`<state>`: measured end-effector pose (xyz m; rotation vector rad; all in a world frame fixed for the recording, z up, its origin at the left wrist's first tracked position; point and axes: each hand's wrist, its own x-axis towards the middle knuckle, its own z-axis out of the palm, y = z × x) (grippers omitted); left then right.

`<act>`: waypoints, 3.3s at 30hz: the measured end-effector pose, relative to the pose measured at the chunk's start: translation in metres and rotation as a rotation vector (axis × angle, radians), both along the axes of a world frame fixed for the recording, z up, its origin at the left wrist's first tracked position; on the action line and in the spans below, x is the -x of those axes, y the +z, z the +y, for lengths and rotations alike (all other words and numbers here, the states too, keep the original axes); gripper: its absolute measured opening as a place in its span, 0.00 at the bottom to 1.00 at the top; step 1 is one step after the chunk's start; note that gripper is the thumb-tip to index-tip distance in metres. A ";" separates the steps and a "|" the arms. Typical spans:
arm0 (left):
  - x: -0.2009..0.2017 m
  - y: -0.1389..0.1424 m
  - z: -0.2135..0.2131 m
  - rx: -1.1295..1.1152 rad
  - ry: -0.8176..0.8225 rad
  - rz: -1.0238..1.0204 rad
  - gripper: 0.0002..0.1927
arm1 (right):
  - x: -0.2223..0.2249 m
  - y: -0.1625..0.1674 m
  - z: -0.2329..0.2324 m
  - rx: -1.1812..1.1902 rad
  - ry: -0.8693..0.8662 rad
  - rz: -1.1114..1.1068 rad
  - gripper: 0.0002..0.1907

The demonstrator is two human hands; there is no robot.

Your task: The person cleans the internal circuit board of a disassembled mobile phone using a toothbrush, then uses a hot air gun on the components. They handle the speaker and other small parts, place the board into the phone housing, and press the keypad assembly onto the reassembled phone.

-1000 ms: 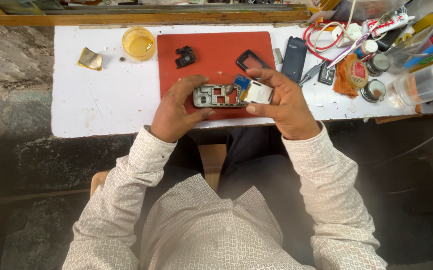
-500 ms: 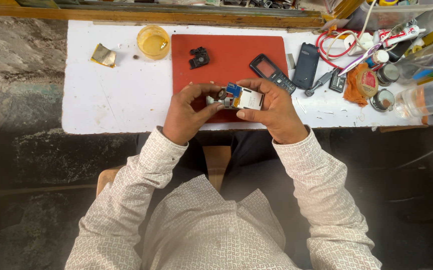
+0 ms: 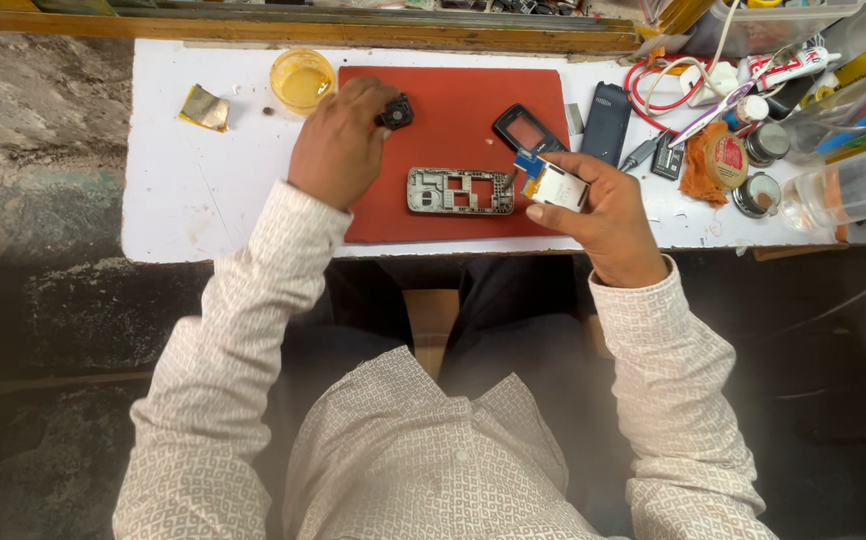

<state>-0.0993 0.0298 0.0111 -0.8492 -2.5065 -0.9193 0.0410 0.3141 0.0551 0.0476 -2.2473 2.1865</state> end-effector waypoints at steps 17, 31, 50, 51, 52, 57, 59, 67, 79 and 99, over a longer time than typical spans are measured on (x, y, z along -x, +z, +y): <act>-0.001 -0.008 0.003 -0.758 -0.076 -0.595 0.17 | -0.010 0.003 0.009 -0.030 -0.029 0.011 0.27; -0.078 -0.016 0.039 -1.173 -0.149 -0.944 0.11 | 0.007 0.032 -0.040 -0.077 0.071 0.028 0.25; -0.085 -0.017 0.034 -1.299 -0.220 -1.099 0.15 | 0.009 0.017 -0.069 -0.576 -0.005 0.170 0.27; -0.085 -0.016 0.034 -1.325 -0.264 -1.081 0.16 | 0.008 0.014 -0.068 -0.601 -0.015 0.147 0.28; -0.085 -0.014 0.033 -1.326 -0.261 -1.080 0.16 | 0.007 0.011 -0.067 -0.626 -0.025 0.124 0.28; -0.085 -0.013 0.032 -1.363 -0.271 -1.076 0.17 | 0.003 -0.001 -0.064 -0.566 -0.036 0.193 0.28; -0.086 -0.013 0.032 -1.363 -0.279 -1.072 0.17 | 0.002 -0.003 -0.064 -0.535 -0.032 0.231 0.28; -0.088 -0.014 0.036 -1.283 -0.322 -0.922 0.15 | -0.006 -0.001 -0.063 -0.657 -0.112 0.352 0.29; -0.095 -0.012 0.040 -1.213 -0.268 -0.799 0.15 | -0.015 -0.009 -0.074 -0.605 -0.167 0.378 0.30; -0.091 -0.016 0.042 -1.274 -0.283 -0.815 0.14 | -0.018 -0.015 -0.081 -0.564 -0.188 0.384 0.29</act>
